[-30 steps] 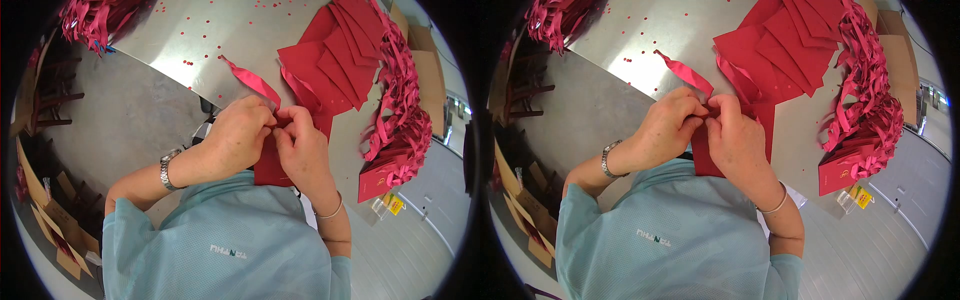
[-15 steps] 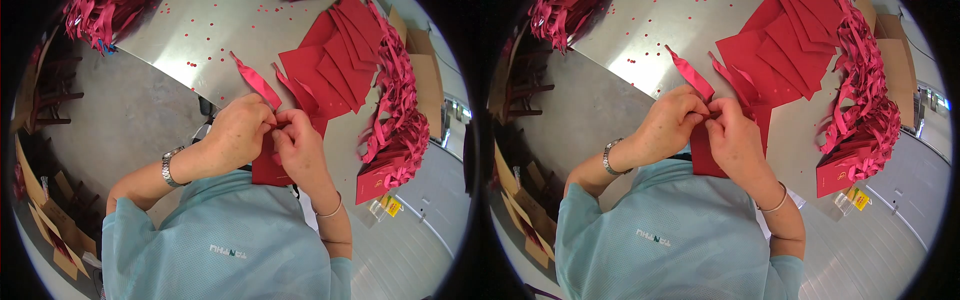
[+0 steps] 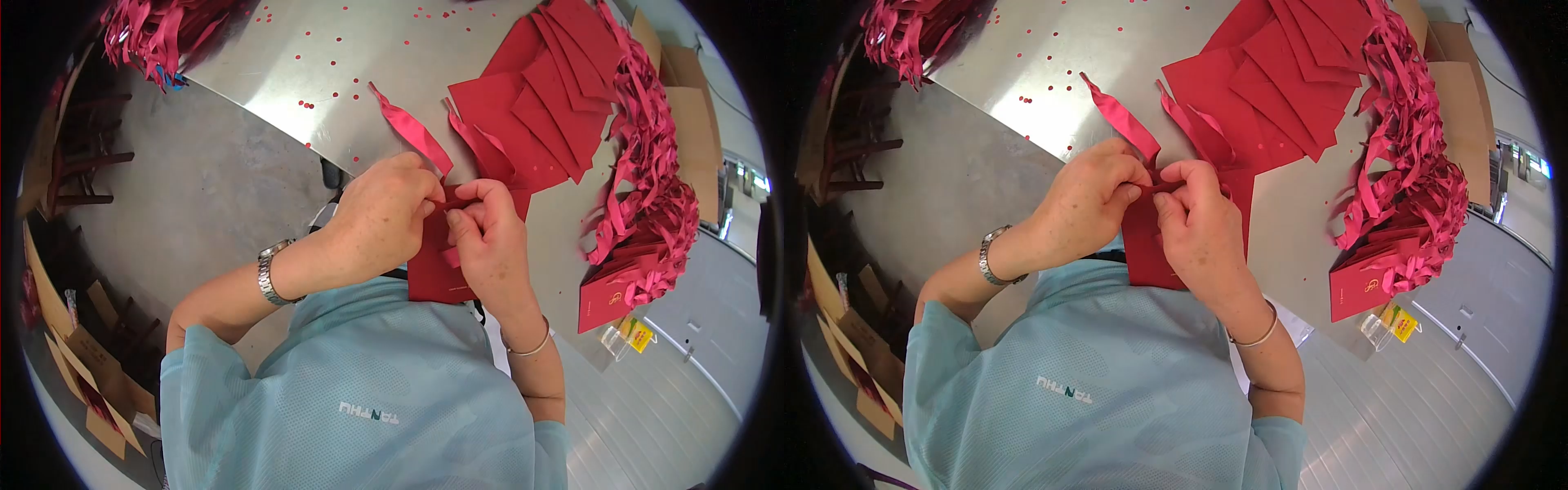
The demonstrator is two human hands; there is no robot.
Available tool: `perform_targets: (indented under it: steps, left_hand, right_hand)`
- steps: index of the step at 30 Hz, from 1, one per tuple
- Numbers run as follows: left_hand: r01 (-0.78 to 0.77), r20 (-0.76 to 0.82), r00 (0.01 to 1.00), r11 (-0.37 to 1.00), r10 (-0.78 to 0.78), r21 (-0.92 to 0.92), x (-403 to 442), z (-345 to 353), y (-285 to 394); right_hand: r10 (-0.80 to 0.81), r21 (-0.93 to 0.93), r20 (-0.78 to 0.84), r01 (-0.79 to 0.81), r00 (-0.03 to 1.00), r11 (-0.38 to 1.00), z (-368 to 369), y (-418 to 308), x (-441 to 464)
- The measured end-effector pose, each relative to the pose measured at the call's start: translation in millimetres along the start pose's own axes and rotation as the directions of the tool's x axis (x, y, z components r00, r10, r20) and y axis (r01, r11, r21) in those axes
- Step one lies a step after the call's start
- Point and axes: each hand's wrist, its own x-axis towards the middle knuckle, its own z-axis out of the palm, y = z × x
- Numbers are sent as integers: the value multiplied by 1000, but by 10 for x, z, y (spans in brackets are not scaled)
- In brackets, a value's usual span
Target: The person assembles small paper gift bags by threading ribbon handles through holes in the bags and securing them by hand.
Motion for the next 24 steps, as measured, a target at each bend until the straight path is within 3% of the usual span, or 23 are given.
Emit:
perform_targets:
  steps: [4, 7, 9, 13, 14, 16, 19, 24]
  left_hand:
    - [-24, -15, 1000, 1000, 24, 0, 4, -11, 18]
    - [87, 29, 996, 996, -86, -29, 13, -33, 83]
    - [49, 14, 999, 999, -49, 3, 19, -15, 40]
    - [61, 27, 998, 998, -60, -7, 31, -27, 40]
    - [79, 28, 997, 997, -78, -10, 36, -30, 47]
    - [98, 33, 995, 995, -97, -11, 44, -27, 39]
    - [63, 32, 998, 997, -62, -38, 52, -34, 7]
    - [60, 50, 997, 998, -60, 9, 62, -38, 9]
  right_hand:
    - [32, -43, 48, -30, 998, 999, -46, -60, 13]
    - [58, -4, 18, -58, 998, 998, -20, -39, -33]
    - [-215, -94, -80, 207, 973, 974, 20, 27, -79]
    - [-244, -114, -137, 230, 960, 967, 29, 36, -119]
    - [-242, -114, -137, 227, 961, 967, 18, 32, -141]
    - [-73, 89, -67, 79, 995, 993, -5, 20, -185]
    - [-8, 167, -129, 30, 992, 985, 43, 87, -215]
    - [-25, 58, -175, 36, 984, 998, 71, 95, -208]
